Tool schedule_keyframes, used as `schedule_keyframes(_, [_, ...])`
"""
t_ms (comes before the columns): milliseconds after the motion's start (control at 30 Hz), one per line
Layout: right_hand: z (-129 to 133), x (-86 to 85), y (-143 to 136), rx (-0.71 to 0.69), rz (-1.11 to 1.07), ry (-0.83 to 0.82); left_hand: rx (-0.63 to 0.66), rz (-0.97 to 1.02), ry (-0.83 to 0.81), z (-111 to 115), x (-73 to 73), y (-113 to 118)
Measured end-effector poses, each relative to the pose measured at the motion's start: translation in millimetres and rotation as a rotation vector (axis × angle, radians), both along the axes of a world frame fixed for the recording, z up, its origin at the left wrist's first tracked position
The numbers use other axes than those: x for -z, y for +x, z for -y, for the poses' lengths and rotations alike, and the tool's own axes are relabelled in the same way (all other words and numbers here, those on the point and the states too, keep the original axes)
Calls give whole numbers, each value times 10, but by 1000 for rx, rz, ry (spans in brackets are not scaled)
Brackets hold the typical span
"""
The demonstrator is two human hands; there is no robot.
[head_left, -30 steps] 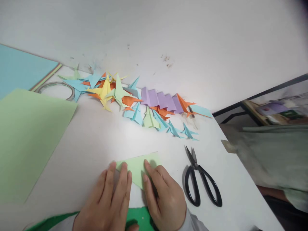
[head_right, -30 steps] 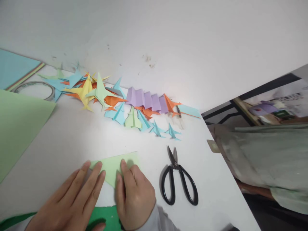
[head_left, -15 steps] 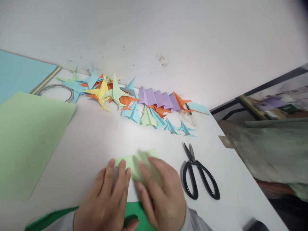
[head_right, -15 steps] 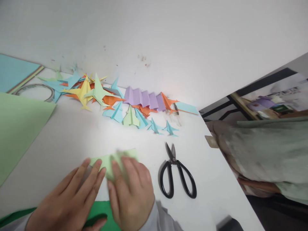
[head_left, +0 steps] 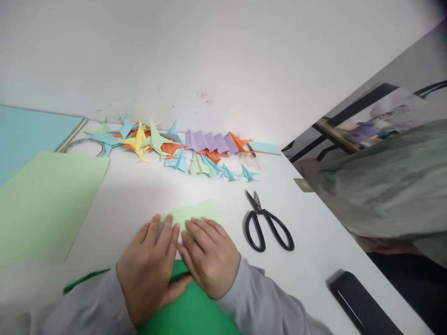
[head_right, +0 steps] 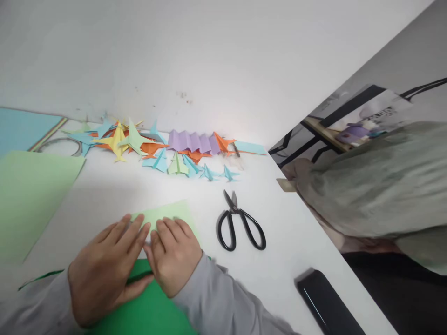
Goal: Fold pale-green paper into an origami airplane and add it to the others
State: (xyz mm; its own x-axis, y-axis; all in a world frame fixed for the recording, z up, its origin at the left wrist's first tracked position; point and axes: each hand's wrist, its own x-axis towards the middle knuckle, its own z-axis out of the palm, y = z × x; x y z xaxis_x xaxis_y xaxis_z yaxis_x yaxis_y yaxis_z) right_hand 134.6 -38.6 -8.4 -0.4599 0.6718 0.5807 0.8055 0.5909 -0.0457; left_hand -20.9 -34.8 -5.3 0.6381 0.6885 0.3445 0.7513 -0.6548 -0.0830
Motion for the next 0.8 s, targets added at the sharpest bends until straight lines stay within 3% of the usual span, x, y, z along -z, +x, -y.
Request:
schedule_keyframes(200, [81,1,57,42,12,38,32,-63,1,-40,-7,-72])
schedule_keyframes(600, [305,34,354,29,-8,84,-123,-37,40,20,-34,-120])
schedule_keyframes(800, [317,38,365,37,33,115,-207,-110,111,0,-76,-78])
